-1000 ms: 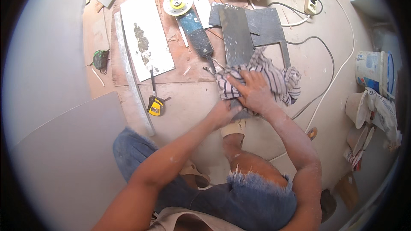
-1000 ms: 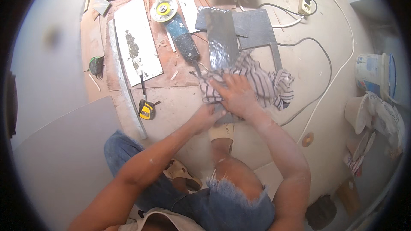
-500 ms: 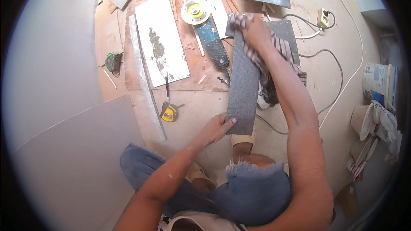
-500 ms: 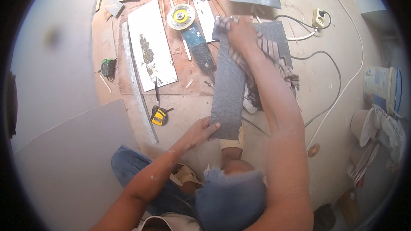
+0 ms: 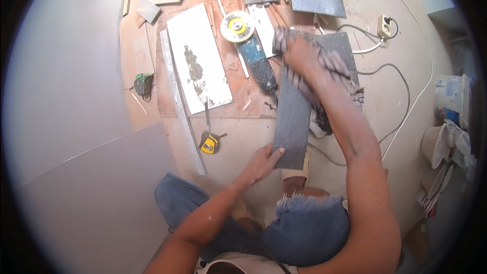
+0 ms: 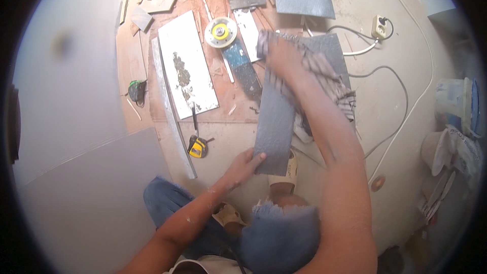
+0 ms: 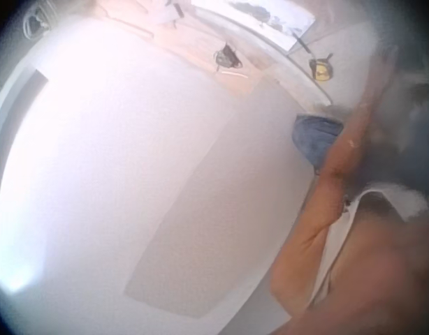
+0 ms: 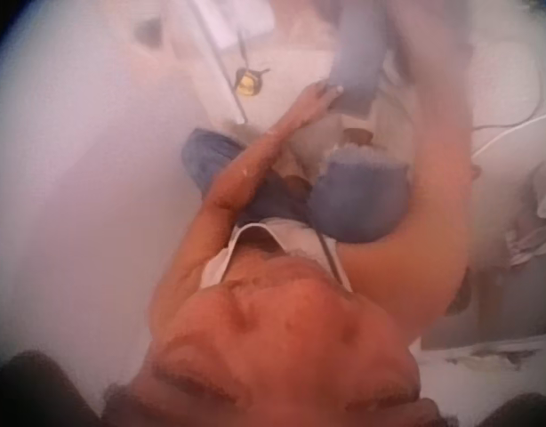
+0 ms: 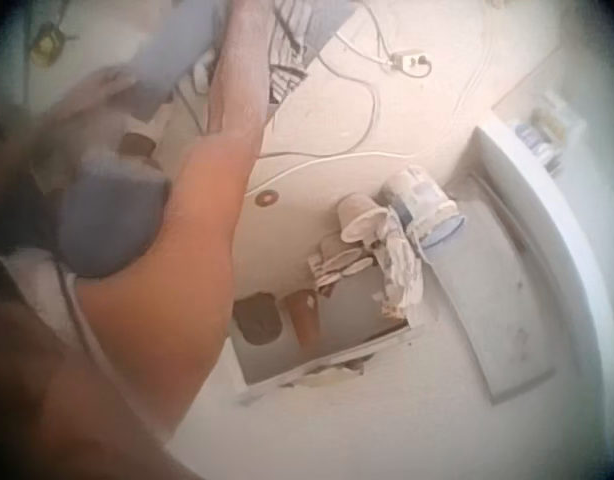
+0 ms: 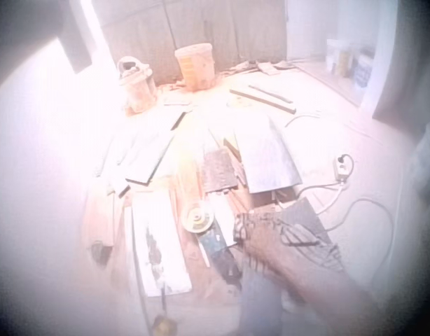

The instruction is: The person wipes a rectangular tile with a cloth, measures it with a tape measure, and marks it with a pencil. They then use an angle grinder to cut the tile along the marked line. After cutting, the person inspects the cut edge and places the tile aside.

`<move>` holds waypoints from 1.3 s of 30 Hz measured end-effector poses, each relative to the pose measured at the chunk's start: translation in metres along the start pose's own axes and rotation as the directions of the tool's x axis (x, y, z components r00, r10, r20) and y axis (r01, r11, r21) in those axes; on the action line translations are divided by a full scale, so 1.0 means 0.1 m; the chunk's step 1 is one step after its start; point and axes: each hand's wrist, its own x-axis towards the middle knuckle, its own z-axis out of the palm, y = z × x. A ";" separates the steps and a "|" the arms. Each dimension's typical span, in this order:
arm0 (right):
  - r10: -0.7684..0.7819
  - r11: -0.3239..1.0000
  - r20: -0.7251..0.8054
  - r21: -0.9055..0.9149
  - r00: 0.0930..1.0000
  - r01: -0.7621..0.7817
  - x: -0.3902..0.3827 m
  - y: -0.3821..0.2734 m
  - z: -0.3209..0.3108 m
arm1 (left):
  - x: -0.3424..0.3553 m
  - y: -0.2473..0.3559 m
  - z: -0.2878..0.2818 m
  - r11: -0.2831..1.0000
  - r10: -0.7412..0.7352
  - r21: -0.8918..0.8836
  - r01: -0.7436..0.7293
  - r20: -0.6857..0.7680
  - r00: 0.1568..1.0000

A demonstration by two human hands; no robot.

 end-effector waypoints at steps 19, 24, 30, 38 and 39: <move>-0.149 0.988 0.230 0.065 0.962 0.138 -1.43 -0.25 -0.43 | 0.07 -0.20 0.01 0.988 0.127 0.121 -0.094 -0.305 0.944; 0.068 0.998 0.210 -0.004 0.975 -0.068 -0.79 -0.03 -0.30 | 0.11 -0.28 0.03 0.973 0.217 0.149 -0.175 -0.337 0.916; 0.048 0.999 0.126 0.012 0.991 -0.050 -0.08 0.20 -0.27 | 0.00 -0.05 0.08 0.981 0.043 -0.164 -0.101 -0.324 0.945; -0.429 0.896 0.279 0.256 0.859 0.364 -2.10 -0.64 -0.74 | -0.03 0.09 0.21 0.791 -0.079 -0.592 -0.155 -0.349 0.934; -0.452 0.883 0.313 0.288 0.835 0.370 -2.36 -0.65 -0.79 | -0.05 0.13 0.26 0.765 -0.128 -0.624 -0.160 -0.389 0.912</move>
